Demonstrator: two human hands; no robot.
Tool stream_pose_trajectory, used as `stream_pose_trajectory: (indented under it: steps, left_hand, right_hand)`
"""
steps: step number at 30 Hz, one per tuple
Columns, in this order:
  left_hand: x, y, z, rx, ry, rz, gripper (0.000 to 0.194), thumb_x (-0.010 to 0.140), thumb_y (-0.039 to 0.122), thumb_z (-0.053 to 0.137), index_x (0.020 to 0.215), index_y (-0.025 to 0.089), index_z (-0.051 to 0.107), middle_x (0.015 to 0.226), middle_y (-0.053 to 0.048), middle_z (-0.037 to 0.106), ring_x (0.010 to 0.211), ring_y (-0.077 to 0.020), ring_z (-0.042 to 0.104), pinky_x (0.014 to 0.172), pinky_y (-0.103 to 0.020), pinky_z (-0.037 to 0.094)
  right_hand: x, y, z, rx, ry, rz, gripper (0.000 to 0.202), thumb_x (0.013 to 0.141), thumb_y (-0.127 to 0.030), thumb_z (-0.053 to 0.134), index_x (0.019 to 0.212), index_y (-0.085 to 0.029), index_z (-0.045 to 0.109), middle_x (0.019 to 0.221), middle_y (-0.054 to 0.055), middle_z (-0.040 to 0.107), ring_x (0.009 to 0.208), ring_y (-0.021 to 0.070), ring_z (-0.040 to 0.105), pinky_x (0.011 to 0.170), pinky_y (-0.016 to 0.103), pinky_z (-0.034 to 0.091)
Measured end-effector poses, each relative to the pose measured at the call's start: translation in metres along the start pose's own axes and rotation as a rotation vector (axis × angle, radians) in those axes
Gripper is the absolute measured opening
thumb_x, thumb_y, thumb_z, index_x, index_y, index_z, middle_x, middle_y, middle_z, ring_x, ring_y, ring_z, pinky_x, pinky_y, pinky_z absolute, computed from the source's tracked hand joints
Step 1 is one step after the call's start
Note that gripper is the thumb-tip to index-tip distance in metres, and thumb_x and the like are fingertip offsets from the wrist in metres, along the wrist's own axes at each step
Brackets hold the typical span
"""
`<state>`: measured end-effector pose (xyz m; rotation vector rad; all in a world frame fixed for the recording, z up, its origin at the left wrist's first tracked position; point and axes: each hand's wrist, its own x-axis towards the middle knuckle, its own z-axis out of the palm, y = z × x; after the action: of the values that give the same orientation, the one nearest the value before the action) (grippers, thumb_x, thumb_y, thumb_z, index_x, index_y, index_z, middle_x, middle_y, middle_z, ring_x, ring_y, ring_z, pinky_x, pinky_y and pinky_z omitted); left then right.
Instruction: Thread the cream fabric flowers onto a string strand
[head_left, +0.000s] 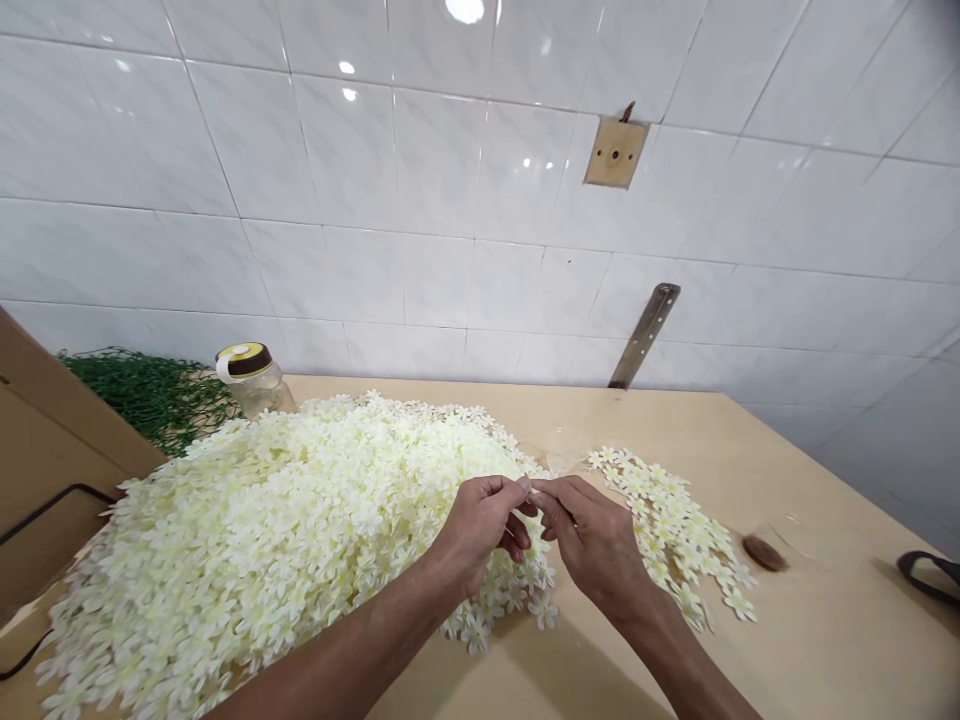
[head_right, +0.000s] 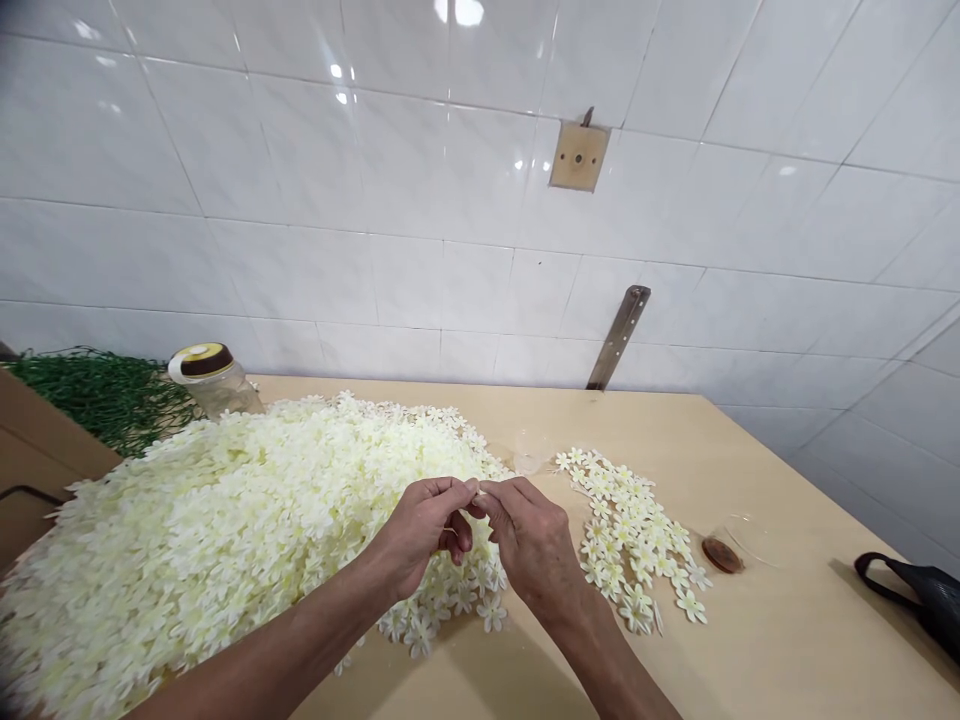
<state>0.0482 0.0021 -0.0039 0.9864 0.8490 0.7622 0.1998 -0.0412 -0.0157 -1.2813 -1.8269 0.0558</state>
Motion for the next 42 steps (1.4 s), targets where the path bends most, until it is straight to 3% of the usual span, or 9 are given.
stream_pose_trajectory:
  steps: [3,6,10,18,23,26,32,35,42]
  left_hand:
    - [0.000,0.001,-0.001,-0.017,-0.043,-0.002,0.034,0.079,0.046,0.067,0.075,0.013,0.061,0.081,-0.007,0.064,0.046,-0.0101,0.054,0.039,-0.024,0.041]
    - [0.000,0.005,-0.001,-0.020,-0.052,0.021,0.034,0.078,0.045,0.069,0.072,0.013,0.060,0.070,-0.005,0.062,0.046,-0.0112,0.054,0.040,-0.024,0.041]
    - [-0.002,0.008,0.001,-0.056,-0.014,0.046,0.027,0.078,0.037,0.069,0.071,0.013,0.060,0.054,-0.002,0.056,0.046,-0.0112,0.052,0.044,-0.022,0.042]
    - [0.001,0.005,0.000,-0.269,-0.019,-0.061,0.004,0.071,0.013,0.065,0.071,0.009,0.065,0.066,-0.003,0.059,0.050,-0.0076,0.051,0.043,-0.018,0.040]
    - [-0.002,0.008,0.000,-0.262,-0.074,-0.049,0.015,0.079,0.025,0.066,0.080,0.009,0.066,0.081,-0.008,0.064,0.052,-0.0106,0.056,0.045,-0.022,0.045]
    - [-0.006,0.010,0.002,-0.228,-0.116,-0.047,0.028,0.082,0.038,0.068,0.085,0.010,0.066,0.093,-0.010,0.065,0.054,-0.0112,0.058,0.048,-0.024,0.048]
    - [-0.008,0.007,0.006,-0.136,-0.143,-0.047,0.038,0.076,0.047,0.074,0.076,0.010,0.065,0.076,-0.007,0.063,0.053,-0.0113,0.056,0.048,-0.023,0.047]
    - [-0.007,0.001,0.007,-0.131,-0.141,-0.071,0.041,0.075,0.049,0.074,0.074,0.009,0.065,0.074,-0.007,0.062,0.052,-0.0108,0.055,0.048,-0.022,0.045]
    - [-0.012,-0.008,0.013,-0.088,-0.169,-0.091,0.050,0.074,0.059,0.070,0.074,0.009,0.066,0.078,-0.008,0.063,0.052,-0.0098,0.054,0.046,-0.021,0.042]
  right_hand:
    - [0.001,-0.003,-0.001,-0.037,0.019,-0.065,0.022,0.098,-0.017,0.048,0.099,-0.021,0.070,0.081,0.004,0.069,0.066,0.0135,0.065,0.062,0.024,0.055]
    - [0.002,-0.007,-0.003,-0.041,0.069,-0.087,0.020,0.097,-0.017,0.051,0.098,-0.021,0.070,0.083,0.004,0.071,0.072,0.0145,0.067,0.067,0.025,0.056]
    - [0.004,-0.009,0.001,-0.052,0.102,-0.025,0.021,0.097,-0.020,0.051,0.106,-0.021,0.070,0.097,0.006,0.075,0.083,0.0168,0.071,0.076,0.027,0.057]
    - [0.003,-0.013,0.007,-0.081,0.029,0.087,0.029,0.098,-0.023,0.047,0.120,-0.018,0.065,0.103,0.008,0.075,0.084,0.0192,0.073,0.074,0.029,0.058]
    - [0.001,-0.013,0.002,-0.061,0.090,0.062,0.026,0.098,-0.020,0.047,0.115,-0.020,0.067,0.102,0.005,0.076,0.088,0.0173,0.073,0.079,0.027,0.057]
    - [-0.002,-0.011,0.002,-0.079,0.097,0.066,0.030,0.098,-0.020,0.046,0.123,-0.020,0.062,0.104,0.006,0.075,0.090,0.0180,0.073,0.079,0.028,0.058]
    - [-0.010,-0.010,0.004,-0.077,-0.020,0.102,0.046,0.099,-0.019,0.040,0.145,-0.021,0.041,0.122,0.011,0.069,0.107,0.0210,0.068,0.084,0.034,0.058]
    - [-0.014,-0.009,0.003,-0.072,-0.059,0.071,0.045,0.100,-0.018,0.037,0.144,-0.023,0.042,0.125,0.010,0.067,0.109,0.0203,0.067,0.087,0.034,0.058]
    - [-0.030,-0.004,0.007,-0.109,0.065,0.059,0.043,0.098,-0.018,0.041,0.140,-0.020,0.047,0.121,0.012,0.069,0.109,0.0224,0.067,0.089,0.036,0.058]
